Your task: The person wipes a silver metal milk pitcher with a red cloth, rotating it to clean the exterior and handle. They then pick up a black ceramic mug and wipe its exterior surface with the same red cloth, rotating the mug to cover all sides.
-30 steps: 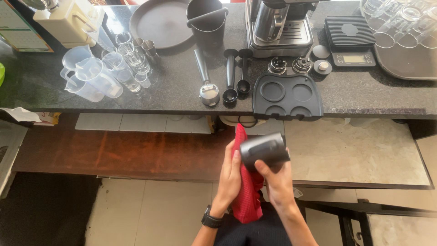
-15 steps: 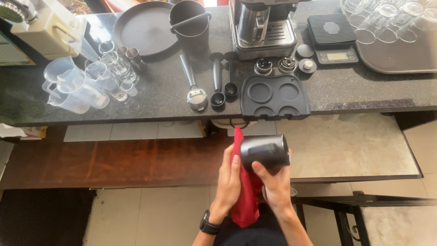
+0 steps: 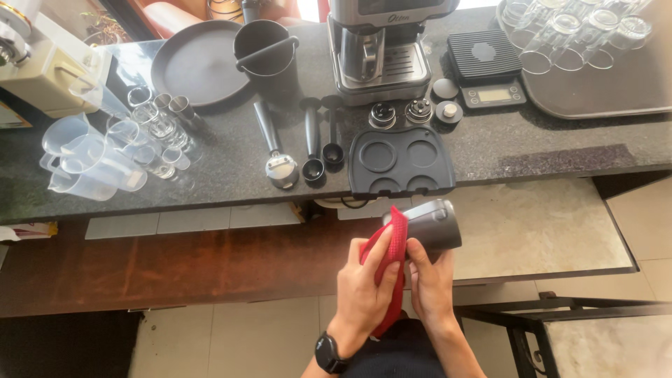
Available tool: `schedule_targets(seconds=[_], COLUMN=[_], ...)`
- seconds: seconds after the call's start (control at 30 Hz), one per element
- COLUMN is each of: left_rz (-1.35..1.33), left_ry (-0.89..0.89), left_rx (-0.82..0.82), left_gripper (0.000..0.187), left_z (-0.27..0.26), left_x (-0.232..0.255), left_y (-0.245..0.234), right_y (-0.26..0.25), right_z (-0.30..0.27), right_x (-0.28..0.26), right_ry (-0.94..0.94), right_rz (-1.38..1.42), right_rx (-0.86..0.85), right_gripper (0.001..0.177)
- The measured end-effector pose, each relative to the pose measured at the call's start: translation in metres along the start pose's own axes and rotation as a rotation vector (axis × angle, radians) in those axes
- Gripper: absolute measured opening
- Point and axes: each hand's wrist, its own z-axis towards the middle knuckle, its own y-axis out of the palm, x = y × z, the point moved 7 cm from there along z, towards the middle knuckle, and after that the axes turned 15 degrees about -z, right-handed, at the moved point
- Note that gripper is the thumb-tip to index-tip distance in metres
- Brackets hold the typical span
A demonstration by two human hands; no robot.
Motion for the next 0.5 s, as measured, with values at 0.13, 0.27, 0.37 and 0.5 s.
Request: schedule_targets(seconds=[0.13, 0.27, 0.37, 0.5], left_rz=[0.134, 0.155, 0.168, 0.207], left_ry=[0.056, 0.045, 0.078, 0.104], left_rx=[-0.057, -0.113, -0.093, -0.136], left_gripper=[0.049, 0.05, 0.051, 0.051], left_z=[0.027, 0.039, 0.038, 0.044], left_x=[0.012, 0.01, 0.011, 0.014], left_y=[-0.005, 0.006, 0.019, 0.035], right_y=[-0.008, -0.009, -0.011, -0.019], right_z=[-0.002, 0.008, 0.027, 0.051], right_x=[0.002, -0.001, -0.012, -0.026], right_ry=[0.019, 0.02, -0.013, -0.07], right_rz=[-0.064, -0.015, 0.023, -0.027], right_rx=[0.01, -0.024, -0.044, 0.026], right_gripper=[0.071, 0.069, 0.063, 0.056])
